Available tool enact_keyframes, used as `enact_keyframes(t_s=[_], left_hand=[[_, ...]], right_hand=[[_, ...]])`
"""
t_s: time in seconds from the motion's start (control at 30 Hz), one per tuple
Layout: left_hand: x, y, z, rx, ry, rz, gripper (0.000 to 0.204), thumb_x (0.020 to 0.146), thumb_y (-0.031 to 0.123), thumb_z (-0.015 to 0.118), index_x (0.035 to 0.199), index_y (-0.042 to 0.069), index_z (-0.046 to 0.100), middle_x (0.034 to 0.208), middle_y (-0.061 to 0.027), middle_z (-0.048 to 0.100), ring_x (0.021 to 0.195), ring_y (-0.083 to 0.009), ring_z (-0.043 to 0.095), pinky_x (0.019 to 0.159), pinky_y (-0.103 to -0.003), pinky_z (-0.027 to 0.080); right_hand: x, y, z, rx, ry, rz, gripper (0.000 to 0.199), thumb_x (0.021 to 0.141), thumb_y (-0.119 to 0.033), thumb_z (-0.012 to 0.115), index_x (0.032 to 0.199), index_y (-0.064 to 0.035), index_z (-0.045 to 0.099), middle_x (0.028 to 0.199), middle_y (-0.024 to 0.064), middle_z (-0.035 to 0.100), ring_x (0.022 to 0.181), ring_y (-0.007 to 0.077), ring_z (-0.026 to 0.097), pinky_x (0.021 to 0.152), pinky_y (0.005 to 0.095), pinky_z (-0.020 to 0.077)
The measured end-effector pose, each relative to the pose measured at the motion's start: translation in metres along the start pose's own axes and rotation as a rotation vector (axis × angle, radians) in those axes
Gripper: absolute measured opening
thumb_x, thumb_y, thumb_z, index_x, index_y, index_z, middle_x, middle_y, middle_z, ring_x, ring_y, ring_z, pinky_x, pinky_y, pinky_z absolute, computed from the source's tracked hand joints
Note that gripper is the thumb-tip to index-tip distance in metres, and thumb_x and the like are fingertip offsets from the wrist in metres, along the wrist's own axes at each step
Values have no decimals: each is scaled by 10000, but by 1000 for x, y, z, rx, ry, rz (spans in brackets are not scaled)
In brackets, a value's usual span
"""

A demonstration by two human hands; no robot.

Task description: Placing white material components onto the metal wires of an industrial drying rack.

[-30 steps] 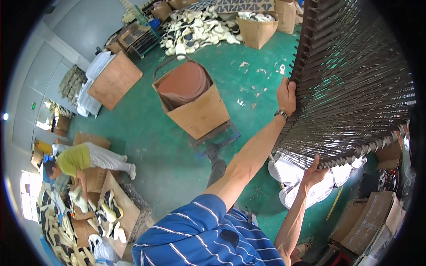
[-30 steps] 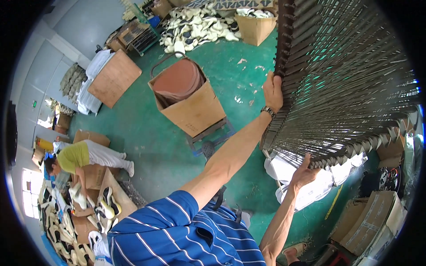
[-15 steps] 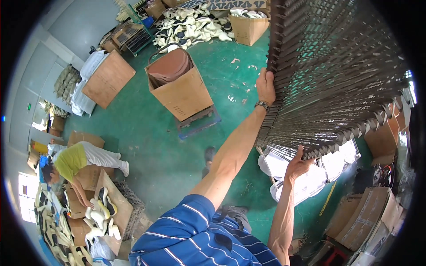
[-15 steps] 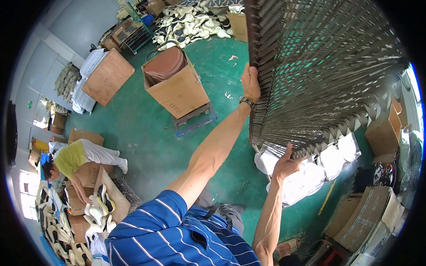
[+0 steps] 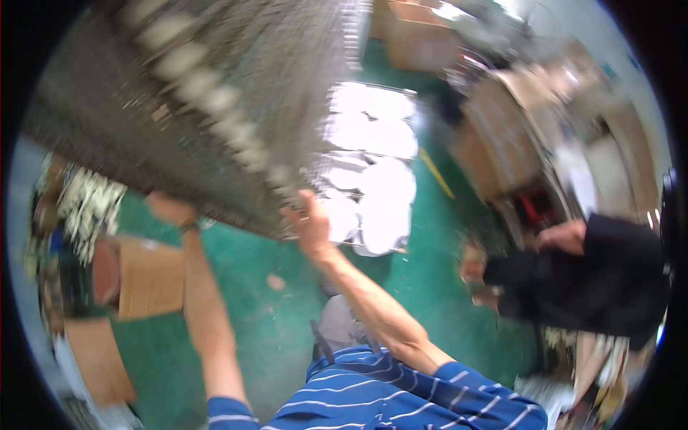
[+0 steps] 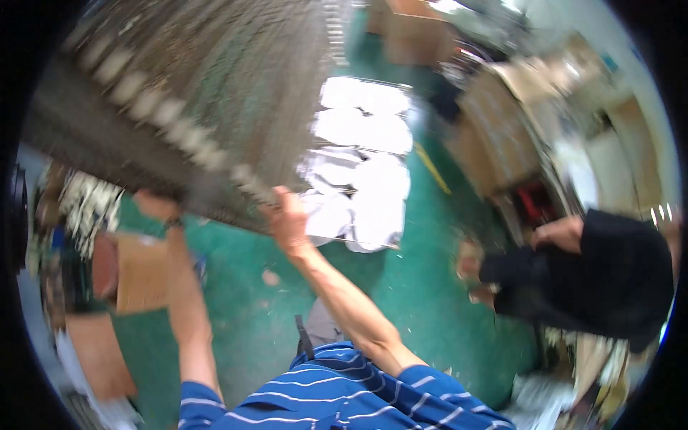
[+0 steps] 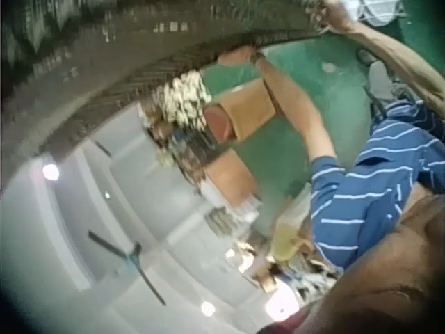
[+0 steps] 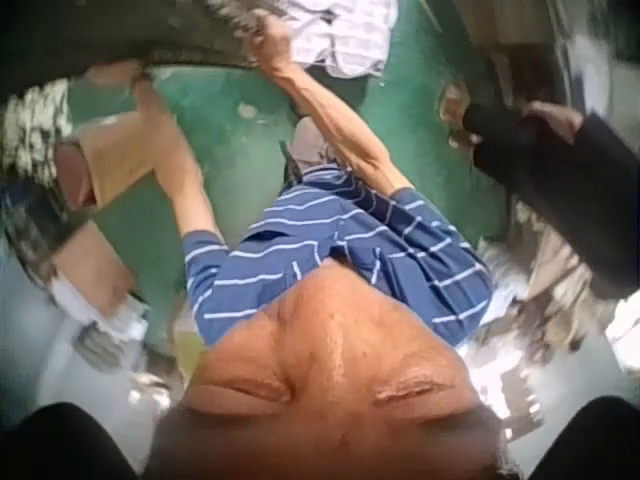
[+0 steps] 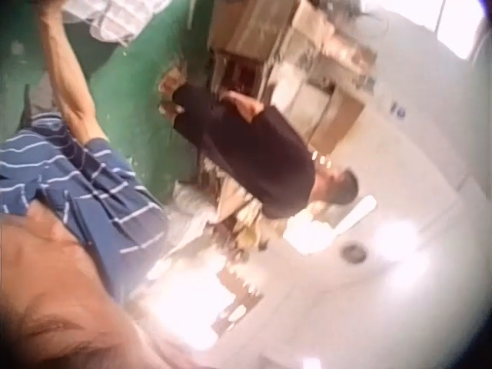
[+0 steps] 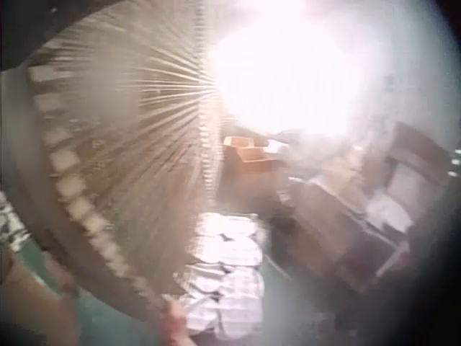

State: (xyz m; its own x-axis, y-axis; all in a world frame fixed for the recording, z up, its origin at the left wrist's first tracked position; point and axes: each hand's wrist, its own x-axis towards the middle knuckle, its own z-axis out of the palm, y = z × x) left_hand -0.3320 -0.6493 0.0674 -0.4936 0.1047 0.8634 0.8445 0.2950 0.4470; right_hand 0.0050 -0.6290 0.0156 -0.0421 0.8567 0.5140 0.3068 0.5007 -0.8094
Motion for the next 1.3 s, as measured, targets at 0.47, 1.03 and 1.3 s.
enact_keyframes(t_s=[0.47, 1.03, 1.3], left_hand=[[31, -56, 16, -142, 12, -218, 479, 981, 394, 493, 977, -72, 602, 957, -260, 686, 777, -410, 612, 665, -552, 452], [-29, -72, -55, 186, 12, -432, 379, 954, 405, 575, 1023, 34, 612, 907, -142, 676, 788, -297, 624, 691, -472, 515], [-348, 139, -128, -366, -850, -1912, 381, 940, 507, 553, 978, 141, 648, 898, -61, 644, 833, -250, 605, 752, -535, 498]], right_hand=[[-1, -11, -17, 37, -92, 78, 442, 795, -156, 759, 1165, -100, 524, 867, 130, 554, 847, 344, 573, 757, 464, 450], [27, 177, -195, 237, -754, 157, 771, 814, -35, 686, 1502, -36, 339, 1416, 266, 493, 1273, 431, 522, 1057, 482, 460], [51, 475, -367, -372, -1071, 805, 505, 856, -180, 541, 1327, -8, 481, 929, 315, 683, 882, 466, 687, 785, 552, 555]])
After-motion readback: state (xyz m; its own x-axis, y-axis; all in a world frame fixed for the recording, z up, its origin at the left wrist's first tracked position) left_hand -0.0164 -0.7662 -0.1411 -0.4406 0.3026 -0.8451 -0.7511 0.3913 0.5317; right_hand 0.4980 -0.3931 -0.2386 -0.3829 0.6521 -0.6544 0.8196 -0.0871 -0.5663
